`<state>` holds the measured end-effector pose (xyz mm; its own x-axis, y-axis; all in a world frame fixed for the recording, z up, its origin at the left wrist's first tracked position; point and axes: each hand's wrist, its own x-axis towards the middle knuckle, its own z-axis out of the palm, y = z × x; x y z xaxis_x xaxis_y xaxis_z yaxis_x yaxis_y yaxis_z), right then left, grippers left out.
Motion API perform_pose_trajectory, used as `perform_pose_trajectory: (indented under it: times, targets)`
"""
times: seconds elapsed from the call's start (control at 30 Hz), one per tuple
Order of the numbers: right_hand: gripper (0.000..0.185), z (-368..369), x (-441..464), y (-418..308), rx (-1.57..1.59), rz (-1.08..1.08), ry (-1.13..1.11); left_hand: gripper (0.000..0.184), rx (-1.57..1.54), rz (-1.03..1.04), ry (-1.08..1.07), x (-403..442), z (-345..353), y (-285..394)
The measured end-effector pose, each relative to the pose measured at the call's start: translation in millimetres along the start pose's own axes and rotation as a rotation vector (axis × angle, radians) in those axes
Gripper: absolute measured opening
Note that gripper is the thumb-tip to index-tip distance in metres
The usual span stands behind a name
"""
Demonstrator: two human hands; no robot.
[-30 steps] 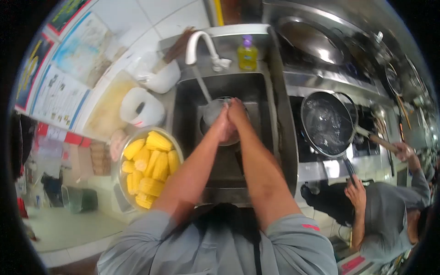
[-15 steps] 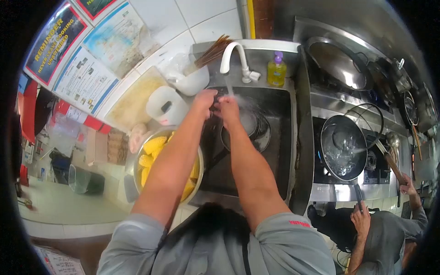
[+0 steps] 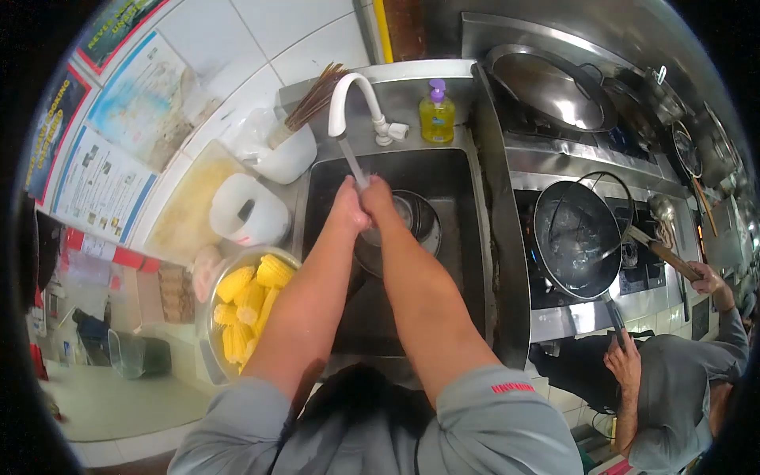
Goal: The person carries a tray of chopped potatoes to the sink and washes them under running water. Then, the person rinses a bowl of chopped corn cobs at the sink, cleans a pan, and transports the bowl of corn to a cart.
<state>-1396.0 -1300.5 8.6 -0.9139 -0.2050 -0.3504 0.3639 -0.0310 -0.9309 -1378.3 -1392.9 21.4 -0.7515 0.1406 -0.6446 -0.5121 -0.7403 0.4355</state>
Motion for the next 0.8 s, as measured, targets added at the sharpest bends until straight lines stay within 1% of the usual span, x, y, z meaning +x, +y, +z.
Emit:
perform_pose_trajectory:
  times: [0.03, 0.07, 0.1, 0.13, 0.17, 0.2, 0.27, 0.3, 0.37, 0.4, 0.43, 0.5, 0.53, 0.57, 0.6, 0.63, 0.67, 0.7, 0.73, 0.77, 0.8]
  targets:
    - [0.033, -2, -3, -5, -0.300, -0.091, -0.001, 0.064, 0.020, -0.028, -0.035, -1, 8, 4]
    - [0.038, -3, -9, -9, -0.603, -0.177, 0.001, 0.066, -0.013, 0.001, -0.034, -2, 17, 3]
    - [0.058, 5, -24, -6, -0.539, -0.057, 0.223, 0.068, -0.049, 0.029, -0.035, -2, 26, -1]
    - [0.063, 14, -57, -12, -0.794, -0.321, 0.363, 0.071, -0.088, 0.060, -0.035, 0, 31, -5]
    - [0.067, 14, -75, -16, -0.841, -0.424, 0.361, 0.076, -0.247, 0.114, -0.250, 26, 13, -13]
    - [0.070, 14, -91, -19, -0.890, -0.529, 0.364, 0.076, -0.275, 0.108, -0.277, 34, 18, -14]
    - [0.074, 7, -101, -11, -0.569, -0.387, 0.080, 0.078, -0.332, 0.095, -0.309, 46, 18, -19]
    - [0.072, 2, -97, -11, -0.556, -0.369, 0.062, 0.076, -0.201, 0.125, -0.466, 53, 4, -21]
    - [0.067, -5, -78, -5, -0.521, -0.331, 0.018, 0.069, -0.090, 0.157, -0.425, 63, -3, -28]
    - [0.067, -7, -55, 10, -0.558, -0.292, 0.038, 0.066, -0.032, 0.176, -0.401, 63, -7, -28]
    - [0.067, -10, -23, 36, -0.593, -0.252, 0.057, 0.063, -0.057, 0.128, -0.309, 61, -9, -30]
    - [0.064, -14, -3, 37, -0.619, -0.123, 0.046, 0.058, -0.111, 0.047, -0.123, 53, -6, -35]
    - [0.060, -22, -9, 21, -0.607, -0.030, 0.021, 0.056, -0.138, 0.007, -0.029, 47, -1, -38]
    - [0.057, -21, 4, 20, -0.530, 0.019, 0.029, 0.053, -0.167, -0.029, 0.066, 38, 4, -41]
    - [0.055, -21, 19, 21, -0.453, 0.066, 0.041, 0.045, -0.189, -0.058, 0.084, 17, 17, -39]
    - [0.053, -15, 59, 50, -0.309, 0.074, 0.088, 0.040, -0.212, -0.086, 0.103, -4, 30, -38]
    - [0.051, -5, 80, 68, -0.163, 0.086, 0.133, 0.038, -0.153, -0.042, 0.161, -10, 26, -42]
    - [0.046, -2, 74, 64, 0.140, 0.095, 0.014, 0.037, -0.094, 0.003, 0.211, -11, 27, -44]
    - [0.045, 2, 62, 53, 0.249, 0.203, -0.016, 0.035, -0.038, 0.041, 0.263, -14, 25, -49]
    - [0.045, 3, 58, 46, 0.328, 0.243, -0.032, 0.035, 0.015, 0.080, 0.310, -13, 23, -49]
    - [0.044, 4, 51, 41, 0.373, 0.241, -0.048, 0.038, 0.033, 0.049, 0.277, -11, 19, -43]
